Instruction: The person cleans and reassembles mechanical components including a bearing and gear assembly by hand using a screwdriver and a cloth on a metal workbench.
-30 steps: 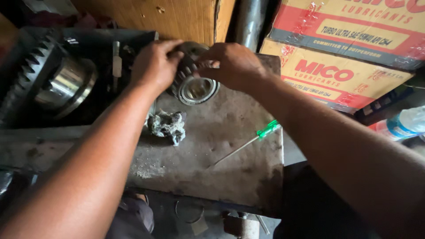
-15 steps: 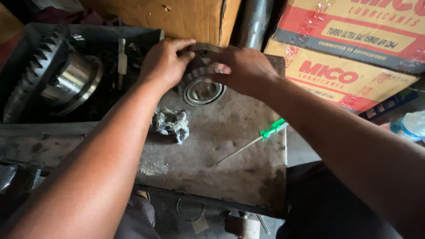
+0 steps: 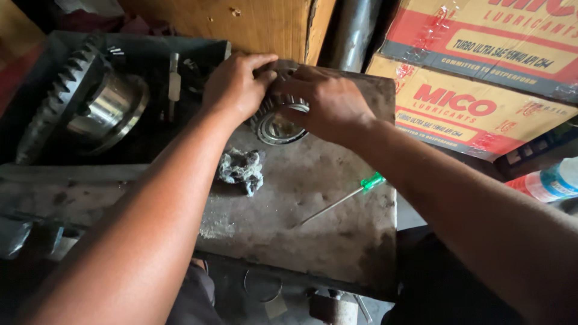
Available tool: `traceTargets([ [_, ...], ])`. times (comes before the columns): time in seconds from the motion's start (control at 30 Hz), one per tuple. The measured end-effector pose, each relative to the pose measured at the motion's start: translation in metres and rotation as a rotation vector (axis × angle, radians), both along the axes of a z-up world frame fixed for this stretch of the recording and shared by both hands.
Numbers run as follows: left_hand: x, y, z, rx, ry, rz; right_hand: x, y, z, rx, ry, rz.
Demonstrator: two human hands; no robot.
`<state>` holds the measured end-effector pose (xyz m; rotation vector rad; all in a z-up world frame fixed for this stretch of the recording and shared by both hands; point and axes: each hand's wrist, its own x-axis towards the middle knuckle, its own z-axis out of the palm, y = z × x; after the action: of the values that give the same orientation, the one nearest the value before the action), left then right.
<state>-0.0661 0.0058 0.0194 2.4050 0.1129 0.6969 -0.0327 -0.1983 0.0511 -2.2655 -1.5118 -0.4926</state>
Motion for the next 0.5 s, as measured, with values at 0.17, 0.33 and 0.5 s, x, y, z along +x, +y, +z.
traceTargets([
  [0.17,0.002,0.006,-0.004,-0.031,-0.022,-0.053,0.019,-0.012,-0.008,0.012,0.194,-0.057],
  [0.33,0.004,0.014,-0.01,-0.07,-0.066,-0.043,0.042,-0.034,-0.005,-0.276,0.431,-0.416],
  [0.5,0.009,0.011,-0.01,-0.039,-0.048,-0.018,0.053,-0.018,-0.007,0.146,0.318,-0.24],
])
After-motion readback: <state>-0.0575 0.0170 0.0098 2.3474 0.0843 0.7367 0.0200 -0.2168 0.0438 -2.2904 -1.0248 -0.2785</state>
